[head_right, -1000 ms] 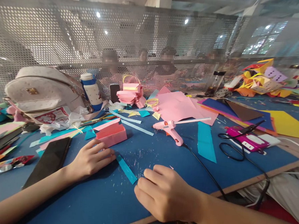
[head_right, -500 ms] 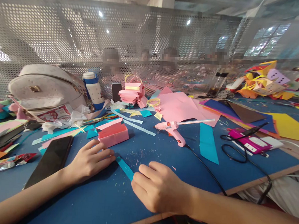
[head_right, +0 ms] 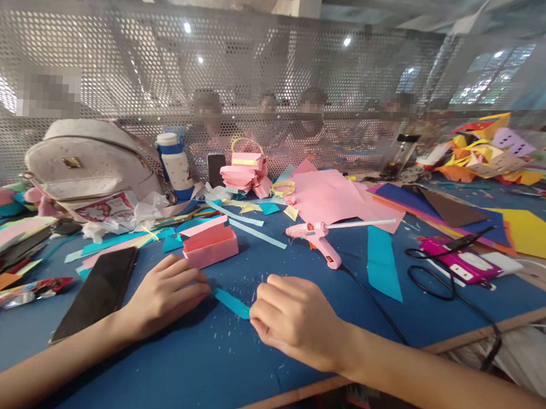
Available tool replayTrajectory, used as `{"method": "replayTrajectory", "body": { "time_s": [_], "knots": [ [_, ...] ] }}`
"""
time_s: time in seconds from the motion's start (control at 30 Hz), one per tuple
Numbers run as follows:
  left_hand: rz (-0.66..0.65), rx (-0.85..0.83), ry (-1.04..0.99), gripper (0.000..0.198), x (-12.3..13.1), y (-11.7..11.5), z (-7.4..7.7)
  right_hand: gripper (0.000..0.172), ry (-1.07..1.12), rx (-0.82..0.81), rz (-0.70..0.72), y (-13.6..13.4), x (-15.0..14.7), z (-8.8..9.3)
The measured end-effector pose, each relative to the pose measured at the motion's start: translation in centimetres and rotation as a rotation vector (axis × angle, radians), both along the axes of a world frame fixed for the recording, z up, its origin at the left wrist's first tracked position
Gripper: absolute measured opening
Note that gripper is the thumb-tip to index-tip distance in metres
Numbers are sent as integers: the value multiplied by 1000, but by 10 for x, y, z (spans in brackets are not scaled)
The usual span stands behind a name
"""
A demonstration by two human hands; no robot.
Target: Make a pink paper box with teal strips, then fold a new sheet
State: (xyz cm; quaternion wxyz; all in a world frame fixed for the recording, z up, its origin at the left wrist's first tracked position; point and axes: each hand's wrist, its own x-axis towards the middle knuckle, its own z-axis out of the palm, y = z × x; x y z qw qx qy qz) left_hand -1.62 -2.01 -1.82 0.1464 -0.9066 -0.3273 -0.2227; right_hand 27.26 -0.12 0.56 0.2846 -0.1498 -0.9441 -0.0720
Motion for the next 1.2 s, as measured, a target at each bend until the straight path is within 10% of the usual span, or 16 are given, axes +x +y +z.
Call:
{"method": "replayTrajectory", "body": {
  "time_s": [0.37,1.2],
  "knots": [
    [218,-492,-697,8,2,-14,6,12,215,-634,-94,26,0,14],
    [315,-476,-628,10,14,-22,-2,9,247,-712,-111,29,-8,17]
  ]
}}
